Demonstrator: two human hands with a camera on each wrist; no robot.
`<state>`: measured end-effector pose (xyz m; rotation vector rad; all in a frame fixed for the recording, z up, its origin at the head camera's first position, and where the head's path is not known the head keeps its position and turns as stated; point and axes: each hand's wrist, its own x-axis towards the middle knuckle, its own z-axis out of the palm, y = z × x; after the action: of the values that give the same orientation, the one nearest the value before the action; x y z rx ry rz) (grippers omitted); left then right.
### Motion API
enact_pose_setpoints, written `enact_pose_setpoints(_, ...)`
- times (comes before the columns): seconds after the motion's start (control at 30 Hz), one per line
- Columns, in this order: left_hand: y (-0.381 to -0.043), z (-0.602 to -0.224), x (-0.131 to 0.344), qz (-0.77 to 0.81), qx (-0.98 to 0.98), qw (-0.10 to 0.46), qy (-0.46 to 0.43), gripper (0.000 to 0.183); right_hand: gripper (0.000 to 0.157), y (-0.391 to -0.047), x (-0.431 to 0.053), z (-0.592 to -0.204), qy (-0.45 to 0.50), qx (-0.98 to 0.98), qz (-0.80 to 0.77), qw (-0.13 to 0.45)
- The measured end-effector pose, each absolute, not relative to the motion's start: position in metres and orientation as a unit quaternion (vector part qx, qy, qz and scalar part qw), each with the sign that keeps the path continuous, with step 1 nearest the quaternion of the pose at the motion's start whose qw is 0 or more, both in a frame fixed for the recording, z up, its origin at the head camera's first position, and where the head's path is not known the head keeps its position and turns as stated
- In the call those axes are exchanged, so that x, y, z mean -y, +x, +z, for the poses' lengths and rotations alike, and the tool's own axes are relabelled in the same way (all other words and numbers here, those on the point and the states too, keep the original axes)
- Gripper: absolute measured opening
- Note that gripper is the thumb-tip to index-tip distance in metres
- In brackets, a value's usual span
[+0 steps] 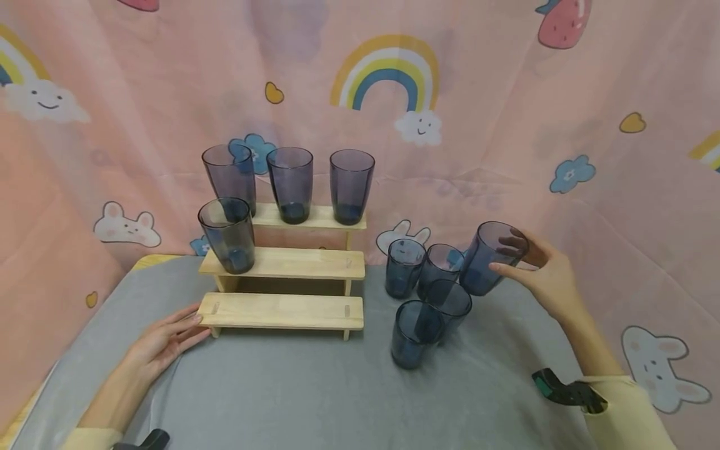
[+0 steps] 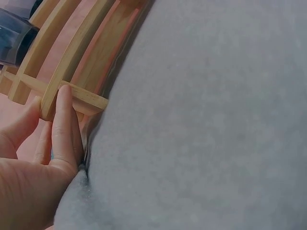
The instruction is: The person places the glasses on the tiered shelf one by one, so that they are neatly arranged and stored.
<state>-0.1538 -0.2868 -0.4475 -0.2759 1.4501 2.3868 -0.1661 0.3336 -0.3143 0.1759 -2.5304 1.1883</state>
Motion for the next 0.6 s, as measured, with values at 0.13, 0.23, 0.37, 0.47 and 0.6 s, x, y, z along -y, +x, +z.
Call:
enact_pose_setpoints(0.13,-0.155,-0.448,0.288,0.841,-0.507,0.169,-0.082,0.024,0.073,-0.168,-0.331,-0.305,0.057,0.891,0.417,0.17)
enact_pose_setpoints(0.23,-0.155,-0.447,0.291,0.843,-0.505,0.172,-0.066,0.026,0.074,-0.169,-0.327,-0.3,0.054,0.891,0.418,0.167)
enact_pose_setpoints(0.37,-0.154,-0.445,0.293,0.848,-0.498,0.176,-0.054,0.029,0.074,-0.172,-0.317,-0.294,0.055,0.888,0.426,0.165)
enact_pose_setpoints(0.47,-0.154,-0.445,0.292,0.847,-0.499,0.175,-0.051,0.027,0.073,-0.176,-0.309,-0.292,0.066,0.885,0.43,0.167)
enact_pose_setpoints(0.6,-0.155,-0.444,0.29,0.849,-0.496,0.174,-0.05,0.026,0.073,-0.181,-0.294,-0.291,0.08,0.877,0.438,0.179)
